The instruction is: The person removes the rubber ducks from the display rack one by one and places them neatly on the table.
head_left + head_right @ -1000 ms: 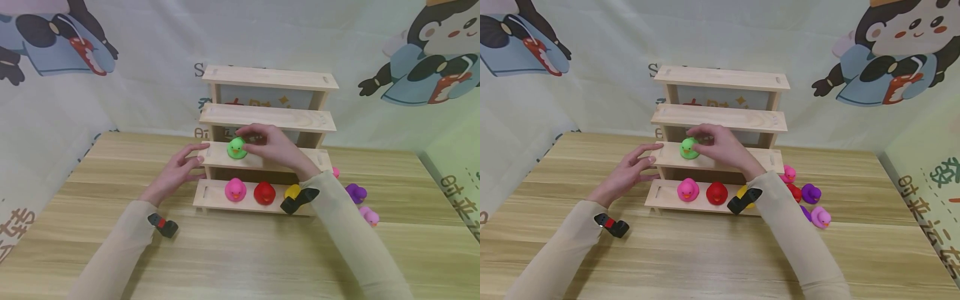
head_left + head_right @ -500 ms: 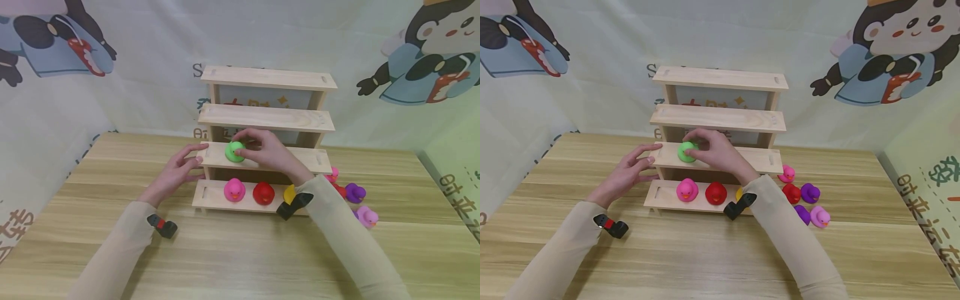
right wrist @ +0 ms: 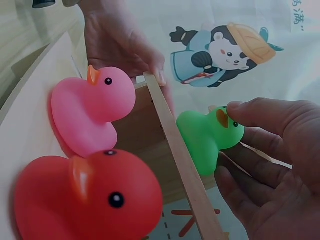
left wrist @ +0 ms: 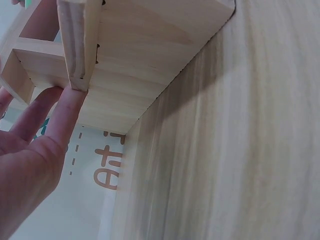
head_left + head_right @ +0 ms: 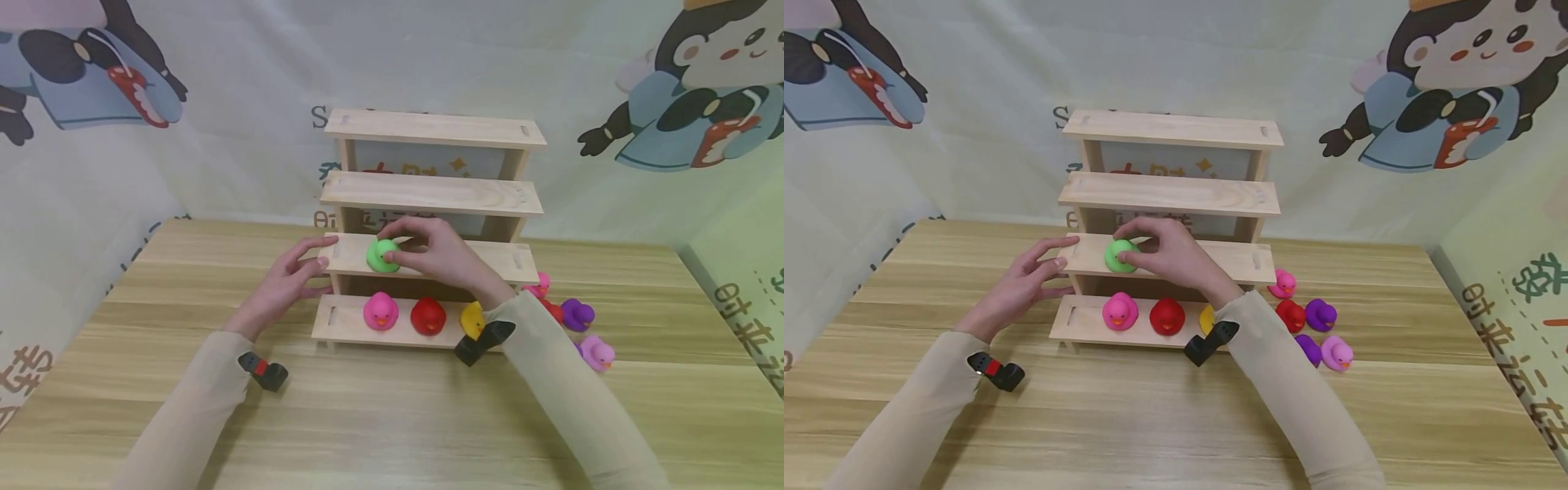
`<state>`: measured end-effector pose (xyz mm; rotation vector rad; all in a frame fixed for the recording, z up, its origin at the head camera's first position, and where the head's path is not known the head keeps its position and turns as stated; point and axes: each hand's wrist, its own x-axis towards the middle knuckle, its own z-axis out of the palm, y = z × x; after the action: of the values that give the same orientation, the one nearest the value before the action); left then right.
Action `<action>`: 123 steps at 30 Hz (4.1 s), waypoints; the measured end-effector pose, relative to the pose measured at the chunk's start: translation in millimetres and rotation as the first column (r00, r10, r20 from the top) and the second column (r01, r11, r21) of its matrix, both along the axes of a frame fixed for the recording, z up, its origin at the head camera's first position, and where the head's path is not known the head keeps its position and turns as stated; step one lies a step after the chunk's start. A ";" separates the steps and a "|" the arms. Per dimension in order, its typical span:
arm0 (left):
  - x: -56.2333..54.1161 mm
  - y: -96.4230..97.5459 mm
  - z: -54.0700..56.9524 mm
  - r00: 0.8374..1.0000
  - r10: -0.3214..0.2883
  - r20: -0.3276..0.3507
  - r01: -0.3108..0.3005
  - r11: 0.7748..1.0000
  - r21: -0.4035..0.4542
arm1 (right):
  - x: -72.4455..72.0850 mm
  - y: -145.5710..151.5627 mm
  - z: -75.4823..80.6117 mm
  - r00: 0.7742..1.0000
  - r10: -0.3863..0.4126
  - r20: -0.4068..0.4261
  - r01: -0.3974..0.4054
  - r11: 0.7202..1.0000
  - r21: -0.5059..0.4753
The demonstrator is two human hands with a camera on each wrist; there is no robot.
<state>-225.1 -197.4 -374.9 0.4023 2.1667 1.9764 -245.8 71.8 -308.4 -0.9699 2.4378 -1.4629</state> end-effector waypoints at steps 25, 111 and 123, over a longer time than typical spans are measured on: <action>-1.1 -1.5 -2.7 1.000 0.000 -0.003 0.000 1.000 0.009 | 12.6 22.2 9.2 0.999 -0.032 -0.001 0.032 0.999 0.005; 1.6 -1.1 1.3 1.000 -0.018 -0.017 0.018 1.000 0.018 | 42.1 178.7 12.0 0.965 -0.218 -0.147 0.225 0.974 0.033; -4.9 -4.2 -0.3 0.999 -0.016 -0.045 0.016 1.000 -0.007 | 51.9 208.1 8.6 0.943 -0.290 -0.160 0.303 0.951 0.058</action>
<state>-230.0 -201.5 -375.2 0.4662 2.1892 1.9700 -193.8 279.8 -299.9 -0.7450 2.8322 -1.4038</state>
